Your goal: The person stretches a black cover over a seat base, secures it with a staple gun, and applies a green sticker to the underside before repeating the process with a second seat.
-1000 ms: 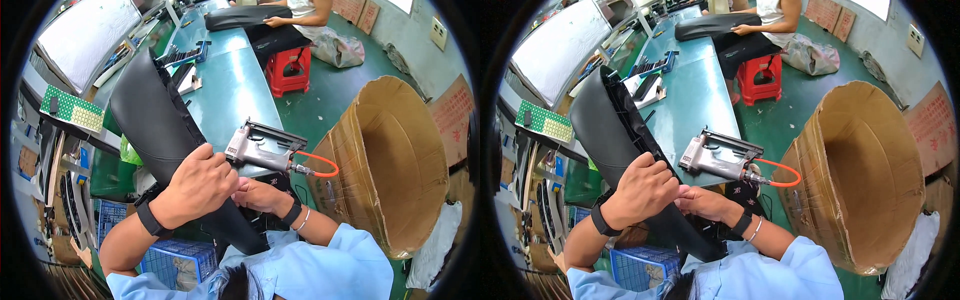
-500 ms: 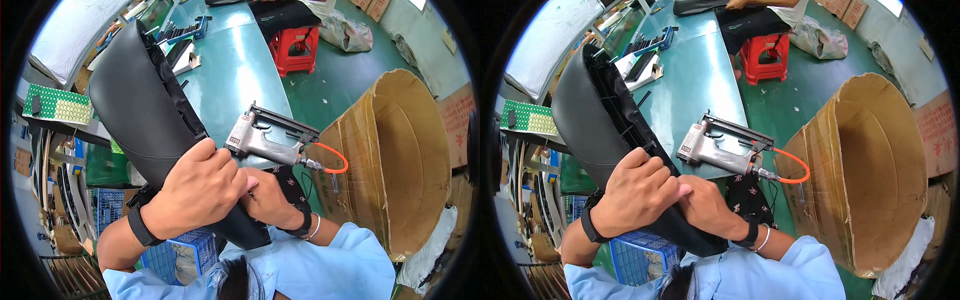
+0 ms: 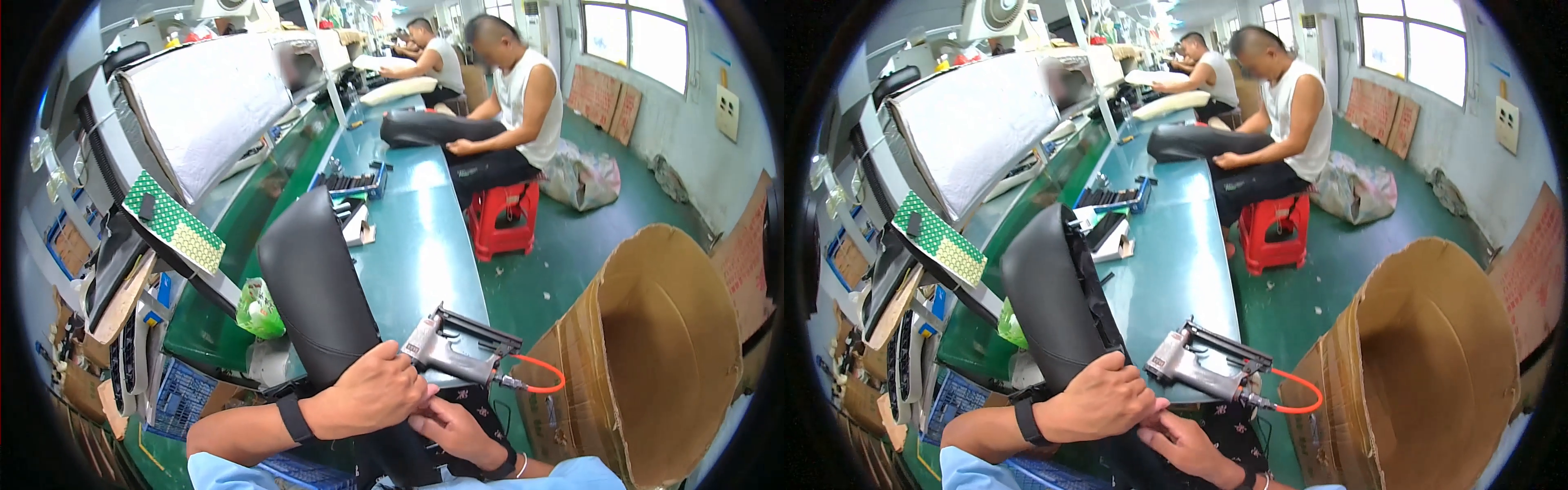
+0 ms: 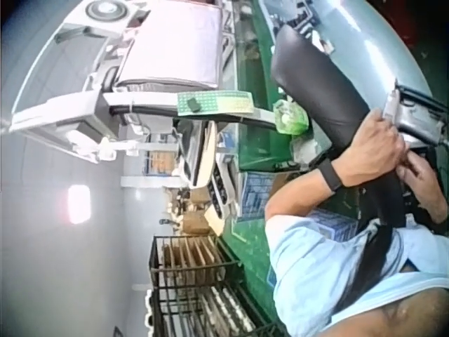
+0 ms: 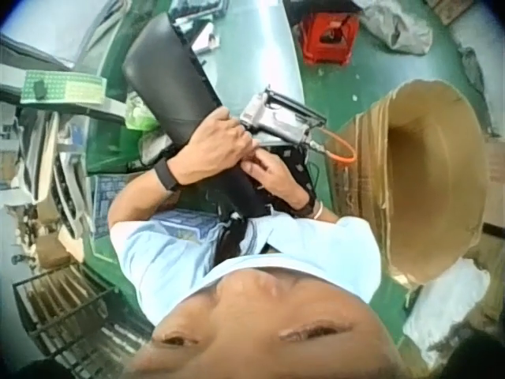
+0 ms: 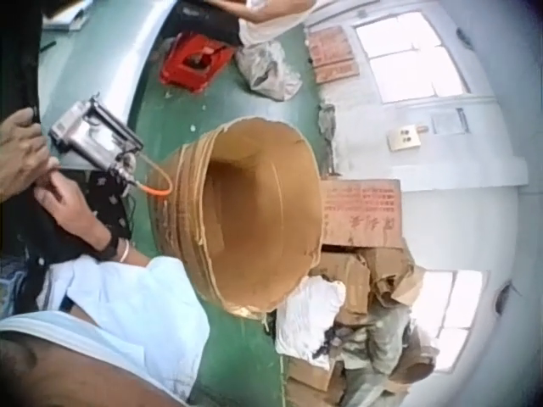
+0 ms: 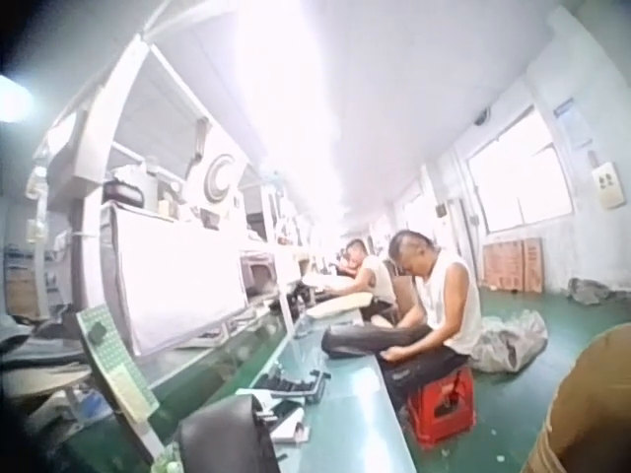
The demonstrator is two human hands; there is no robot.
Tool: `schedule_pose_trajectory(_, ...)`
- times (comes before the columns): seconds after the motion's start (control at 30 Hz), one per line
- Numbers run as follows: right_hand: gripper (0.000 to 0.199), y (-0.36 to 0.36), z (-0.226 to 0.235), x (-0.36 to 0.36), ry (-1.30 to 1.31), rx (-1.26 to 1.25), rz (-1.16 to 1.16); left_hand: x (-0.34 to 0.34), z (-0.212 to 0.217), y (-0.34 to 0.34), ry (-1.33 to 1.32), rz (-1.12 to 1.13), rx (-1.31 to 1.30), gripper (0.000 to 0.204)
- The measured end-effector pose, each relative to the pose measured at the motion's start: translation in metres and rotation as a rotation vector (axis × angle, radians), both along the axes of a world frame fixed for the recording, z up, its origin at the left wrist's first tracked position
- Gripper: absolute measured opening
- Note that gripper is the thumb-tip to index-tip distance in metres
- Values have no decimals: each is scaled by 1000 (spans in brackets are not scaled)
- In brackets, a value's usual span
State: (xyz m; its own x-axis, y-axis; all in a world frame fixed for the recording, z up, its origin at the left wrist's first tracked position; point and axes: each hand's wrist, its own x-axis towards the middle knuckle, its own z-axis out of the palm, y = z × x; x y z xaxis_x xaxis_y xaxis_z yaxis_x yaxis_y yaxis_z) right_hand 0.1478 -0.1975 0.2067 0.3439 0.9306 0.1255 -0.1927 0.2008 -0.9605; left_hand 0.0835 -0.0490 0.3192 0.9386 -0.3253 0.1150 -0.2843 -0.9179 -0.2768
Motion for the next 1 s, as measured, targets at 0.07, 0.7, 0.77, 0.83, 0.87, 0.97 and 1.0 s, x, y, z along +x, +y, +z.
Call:
schedule_pose_trajectory(0.07,22,0,2,-4,-197,-84,-41,-1,-2,-1,-23,-6,9,37)
schedule_pose_trajectory(0.7,25,41,-13,-81,-624,232,14,-123,-99,-23,-1055,893,-1813,78)
schedule_pose_trajectory(0.77,26,38,-9,-80,-529,312,147,-135,-111,-13,-1123,715,-2029,72)
schedule_pose_trajectory(0.83,26,32,4,-55,-651,326,93,-152,-124,-4,-1274,665,-2054,74)
schedule_pose_trajectory(0.87,26,29,6,-37,-703,244,-43,-163,-120,-4,-1307,609,-2039,73)
schedule_pose_trajectory(0.97,36,19,0,47,-1205,176,-422,-205,-120,17,-1294,471,-2072,70)
schedule_pose_trajectory(1.0,45,16,-10,65,-1352,66,-427,-215,-114,22,-1275,455,-2128,71)
